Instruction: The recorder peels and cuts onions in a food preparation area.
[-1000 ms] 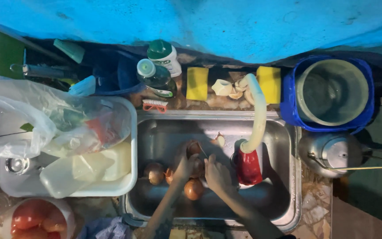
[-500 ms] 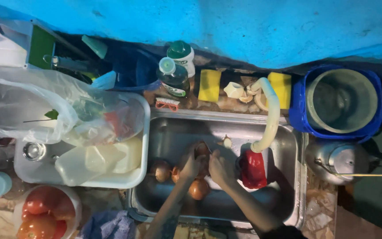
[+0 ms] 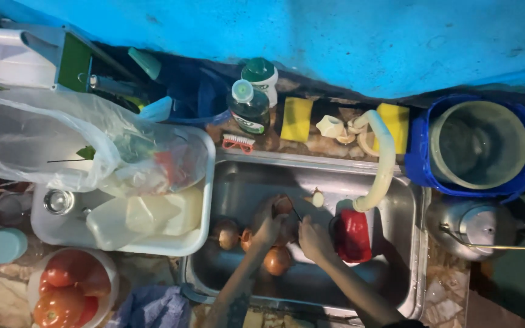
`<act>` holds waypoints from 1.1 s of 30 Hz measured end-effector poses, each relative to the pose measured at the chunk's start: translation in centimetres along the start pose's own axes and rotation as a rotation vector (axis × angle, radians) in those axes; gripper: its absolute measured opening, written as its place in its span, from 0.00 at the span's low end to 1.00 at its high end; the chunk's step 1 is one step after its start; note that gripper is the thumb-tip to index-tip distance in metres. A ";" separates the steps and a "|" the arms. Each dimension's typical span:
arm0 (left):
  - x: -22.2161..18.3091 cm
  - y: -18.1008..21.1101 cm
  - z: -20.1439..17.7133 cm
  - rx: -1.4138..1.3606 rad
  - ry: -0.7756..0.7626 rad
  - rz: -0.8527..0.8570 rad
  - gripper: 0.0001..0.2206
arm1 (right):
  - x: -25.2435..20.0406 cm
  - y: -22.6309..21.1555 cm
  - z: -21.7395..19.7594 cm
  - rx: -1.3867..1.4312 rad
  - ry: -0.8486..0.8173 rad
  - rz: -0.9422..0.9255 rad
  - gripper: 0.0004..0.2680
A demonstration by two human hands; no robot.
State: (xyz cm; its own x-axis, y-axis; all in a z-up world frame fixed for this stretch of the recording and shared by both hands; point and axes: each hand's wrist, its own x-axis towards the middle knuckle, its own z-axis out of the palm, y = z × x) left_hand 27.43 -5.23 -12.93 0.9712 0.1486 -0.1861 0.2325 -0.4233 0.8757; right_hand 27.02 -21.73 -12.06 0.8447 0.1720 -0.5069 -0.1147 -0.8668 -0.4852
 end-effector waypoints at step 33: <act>0.9 6.1 0.4 0.104 0.060 0.105 0.29 | -3.8 1.0 -0.5 0.009 0.183 0.100 0.12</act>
State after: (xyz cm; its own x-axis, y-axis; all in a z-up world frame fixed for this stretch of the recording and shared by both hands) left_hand 29.74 -8.07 -7.93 0.9864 0.1504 -0.0665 0.1371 -0.5291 0.8374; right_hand 23.95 -23.54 -10.22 0.9097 -0.0032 -0.4153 -0.2066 -0.8710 -0.4458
